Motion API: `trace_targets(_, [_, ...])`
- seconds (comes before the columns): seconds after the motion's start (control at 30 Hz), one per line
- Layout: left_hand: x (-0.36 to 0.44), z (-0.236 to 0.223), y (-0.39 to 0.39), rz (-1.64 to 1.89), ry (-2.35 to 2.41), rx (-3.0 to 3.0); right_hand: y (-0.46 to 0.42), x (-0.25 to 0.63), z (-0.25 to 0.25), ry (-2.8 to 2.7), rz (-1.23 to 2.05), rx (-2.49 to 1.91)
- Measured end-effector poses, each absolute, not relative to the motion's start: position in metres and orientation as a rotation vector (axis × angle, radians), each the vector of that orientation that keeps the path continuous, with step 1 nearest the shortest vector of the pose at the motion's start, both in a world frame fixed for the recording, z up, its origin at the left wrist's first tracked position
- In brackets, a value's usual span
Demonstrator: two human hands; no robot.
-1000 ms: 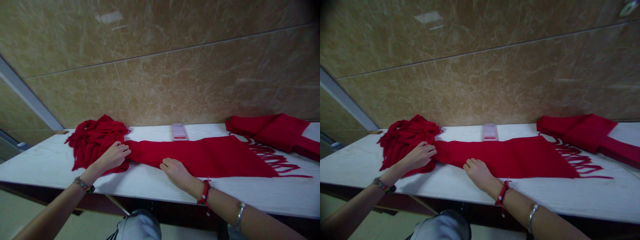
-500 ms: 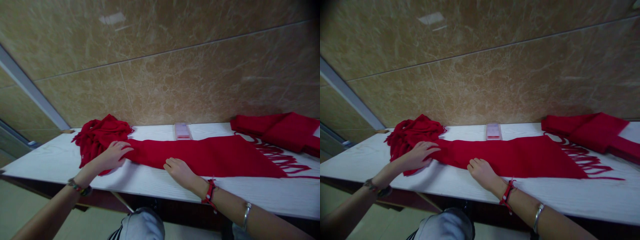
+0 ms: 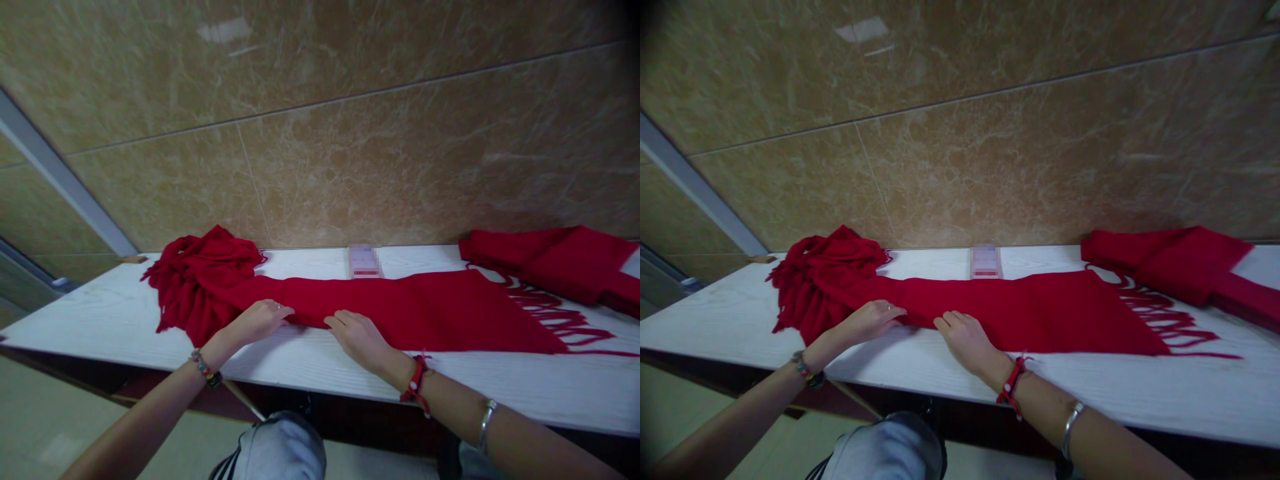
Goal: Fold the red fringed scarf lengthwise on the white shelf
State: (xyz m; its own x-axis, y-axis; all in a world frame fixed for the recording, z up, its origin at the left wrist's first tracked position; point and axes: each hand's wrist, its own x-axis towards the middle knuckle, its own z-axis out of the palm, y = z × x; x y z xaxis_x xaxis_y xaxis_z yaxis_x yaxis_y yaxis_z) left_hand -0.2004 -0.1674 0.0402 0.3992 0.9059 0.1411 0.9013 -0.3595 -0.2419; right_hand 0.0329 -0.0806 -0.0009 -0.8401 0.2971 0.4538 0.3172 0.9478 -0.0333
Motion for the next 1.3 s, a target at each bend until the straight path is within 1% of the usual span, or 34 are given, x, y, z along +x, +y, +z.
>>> trace_targets(0.13, [-0.201, 0.037, -0.171, 0.080, -1.429, -2.310, -0.080, 0.032, -0.002, -2.627, -0.087, -0.439])
trace_targets(0.27, [-0.200, 0.038, -0.172, 0.141, -1.409, -2.286, -0.080, 0.033, -0.001, -2.637, -0.105, -0.455])
trace_targets(0.37, [-0.199, 0.037, -0.173, 0.085, -1.400, -2.304, -0.082, 0.034, 0.004, -2.652, -0.098, -0.461])
trace_targets(0.53, [-0.200, 0.035, -0.173, -0.123, -1.454, -2.306, -0.092, 0.026, 0.016, -2.625, -0.095, -0.431])
trace_targets(0.83, [-0.205, 0.038, -0.173, -0.098, -1.262, -2.307, -0.087, 0.011, 0.005, -2.666, -0.047, -0.449])
trace_targets(1.07, [-0.198, 0.037, -0.172, -0.004, -1.422, -2.350, -0.085, 0.013, 0.002, -2.675, -0.066, -0.437])
trace_targets(1.3, [-0.193, 0.037, -0.170, -0.133, -1.483, -2.466, -0.085, 0.012, 0.000, -2.669, -0.085, -0.453])
